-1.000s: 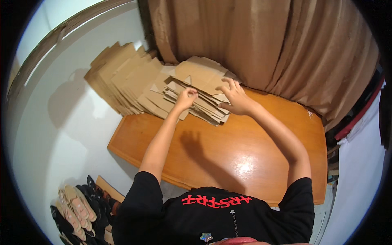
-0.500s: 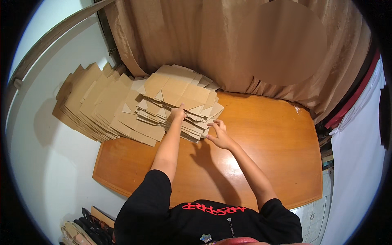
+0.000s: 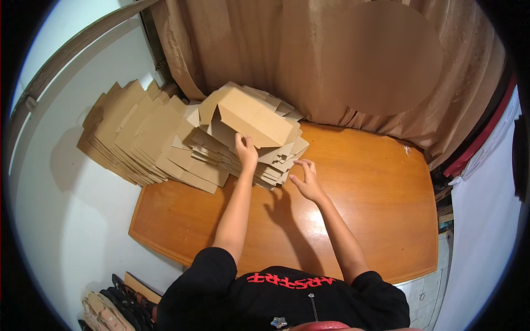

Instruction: Folding and preparing cardboard shoe boxes.

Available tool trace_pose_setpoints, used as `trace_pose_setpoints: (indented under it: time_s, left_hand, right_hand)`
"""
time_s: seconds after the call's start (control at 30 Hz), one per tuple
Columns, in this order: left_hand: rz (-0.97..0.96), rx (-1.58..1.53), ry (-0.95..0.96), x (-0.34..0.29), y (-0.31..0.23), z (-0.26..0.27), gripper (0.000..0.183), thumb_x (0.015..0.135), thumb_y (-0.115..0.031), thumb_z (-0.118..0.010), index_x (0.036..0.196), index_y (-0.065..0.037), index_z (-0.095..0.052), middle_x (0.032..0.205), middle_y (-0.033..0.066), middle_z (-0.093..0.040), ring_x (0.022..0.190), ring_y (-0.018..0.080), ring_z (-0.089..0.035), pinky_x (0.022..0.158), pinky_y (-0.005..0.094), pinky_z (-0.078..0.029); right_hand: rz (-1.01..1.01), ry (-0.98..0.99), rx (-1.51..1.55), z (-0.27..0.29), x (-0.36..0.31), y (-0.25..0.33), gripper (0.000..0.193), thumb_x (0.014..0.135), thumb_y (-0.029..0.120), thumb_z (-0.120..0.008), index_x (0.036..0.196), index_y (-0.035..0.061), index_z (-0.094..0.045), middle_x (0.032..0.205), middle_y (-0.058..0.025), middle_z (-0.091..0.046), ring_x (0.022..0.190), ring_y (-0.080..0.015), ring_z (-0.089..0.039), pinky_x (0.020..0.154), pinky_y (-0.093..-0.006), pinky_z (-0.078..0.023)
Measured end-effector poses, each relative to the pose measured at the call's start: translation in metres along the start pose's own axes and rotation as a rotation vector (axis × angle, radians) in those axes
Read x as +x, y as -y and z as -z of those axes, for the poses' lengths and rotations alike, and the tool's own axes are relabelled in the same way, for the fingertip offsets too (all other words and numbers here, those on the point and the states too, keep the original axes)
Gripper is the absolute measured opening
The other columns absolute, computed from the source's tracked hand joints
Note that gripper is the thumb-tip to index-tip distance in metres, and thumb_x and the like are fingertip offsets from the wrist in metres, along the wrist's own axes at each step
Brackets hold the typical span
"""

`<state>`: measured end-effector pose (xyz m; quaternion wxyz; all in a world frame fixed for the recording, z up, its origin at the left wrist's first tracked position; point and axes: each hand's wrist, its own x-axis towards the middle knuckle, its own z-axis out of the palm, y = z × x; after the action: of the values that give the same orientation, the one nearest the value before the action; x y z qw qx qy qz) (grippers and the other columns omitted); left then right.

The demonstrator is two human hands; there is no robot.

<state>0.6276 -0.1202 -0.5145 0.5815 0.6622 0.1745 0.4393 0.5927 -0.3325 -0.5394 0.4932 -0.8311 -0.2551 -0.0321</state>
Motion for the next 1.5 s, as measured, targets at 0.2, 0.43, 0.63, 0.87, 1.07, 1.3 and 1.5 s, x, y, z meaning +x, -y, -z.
trace_pose_setpoints:
  time_s: [0.2,0.43,0.63,0.87,1.07,1.3,1.5]
  left_hand:
    - [-0.569,0.099,0.23,-0.039,-0.083,0.023,0.019,0.086,-0.008,-0.05,0.071,0.0,-0.041,0.06,0.0121,-0.042,0.052,0.0229,-0.042,0.051,0.033,-0.036]
    - [-0.939,0.024,0.902,-0.146,-0.102,0.053,0.011,0.071,-0.006,-0.061,0.074,-0.003,-0.052,0.093,0.0121,-0.062,0.083,0.0288,-0.06,0.076,0.0372,-0.049]
    - [-0.734,0.042,1.129,-0.222,-0.076,0.093,0.011,0.074,-0.009,-0.062,0.082,-0.004,-0.057,0.099,0.0076,-0.064,0.084,0.0247,-0.061,0.08,0.0356,-0.048]
    - [-0.524,0.122,1.199,-0.25,-0.073,0.129,0.014,0.077,-0.016,-0.063,0.087,-0.006,-0.063,0.089,0.0063,-0.066,0.081,0.0261,-0.061,0.073,0.0352,-0.046]
    - [-0.342,0.36,0.777,-0.232,-0.089,0.164,0.021,0.078,-0.023,-0.063,0.084,-0.003,-0.063,0.096,0.0105,-0.064,0.097,0.0294,-0.056,0.084,0.0377,-0.043]
    - [-0.158,0.707,0.726,-0.221,-0.066,0.194,0.035,0.074,-0.021,-0.068,0.102,-0.001,-0.063,0.12,0.0152,-0.053,0.115,0.033,-0.044,0.096,0.0378,-0.038]
    - [0.086,0.683,1.054,-0.223,-0.036,0.197,0.092,0.067,-0.049,-0.071,0.131,0.007,-0.036,0.145,0.02,-0.02,0.135,0.0344,-0.017,0.108,0.0423,-0.02]
  right_hand:
    - [0.049,-0.109,0.102,0.031,-0.004,0.048,0.048,0.086,0.026,-0.056,0.125,0.0036,-0.039,0.124,-0.0189,-0.034,0.115,-0.033,-0.038,0.099,-0.0419,-0.03]
    - [-0.066,-0.599,0.763,0.098,-0.079,0.044,0.069,0.086,0.043,-0.052,0.14,0.0162,-0.016,0.135,-0.0098,-0.027,0.114,-0.0255,-0.042,0.088,-0.0405,-0.041]
    - [-0.455,-0.493,0.38,0.114,-0.201,0.008,0.071,0.077,0.024,-0.064,0.136,0.0159,-0.026,0.132,-0.0107,-0.033,0.111,-0.0239,-0.044,0.081,-0.0395,-0.044]
    - [-0.442,-0.334,0.219,0.093,-0.258,-0.037,0.029,0.076,0.011,-0.065,0.103,0.0017,-0.06,0.091,-0.0122,-0.063,0.085,-0.0192,-0.058,0.073,-0.033,-0.046]
    - [-0.714,-0.222,-0.072,0.087,-0.269,-0.004,0.051,0.09,0.037,-0.046,0.117,-0.006,-0.05,0.117,-0.022,-0.054,0.111,-0.0311,-0.05,0.096,-0.0358,-0.035]
    - [-0.71,-0.365,0.116,0.059,-0.297,-0.064,0.046,0.088,0.032,-0.051,0.113,-0.0057,-0.052,0.11,-0.022,-0.057,0.1,-0.0316,-0.056,0.083,-0.0371,-0.046]
    - [-0.762,-0.543,0.309,0.058,-0.309,-0.093,0.054,0.087,0.041,-0.05,0.118,-0.003,-0.047,0.111,-0.0197,-0.056,0.094,-0.031,-0.058,0.077,-0.0387,-0.048]
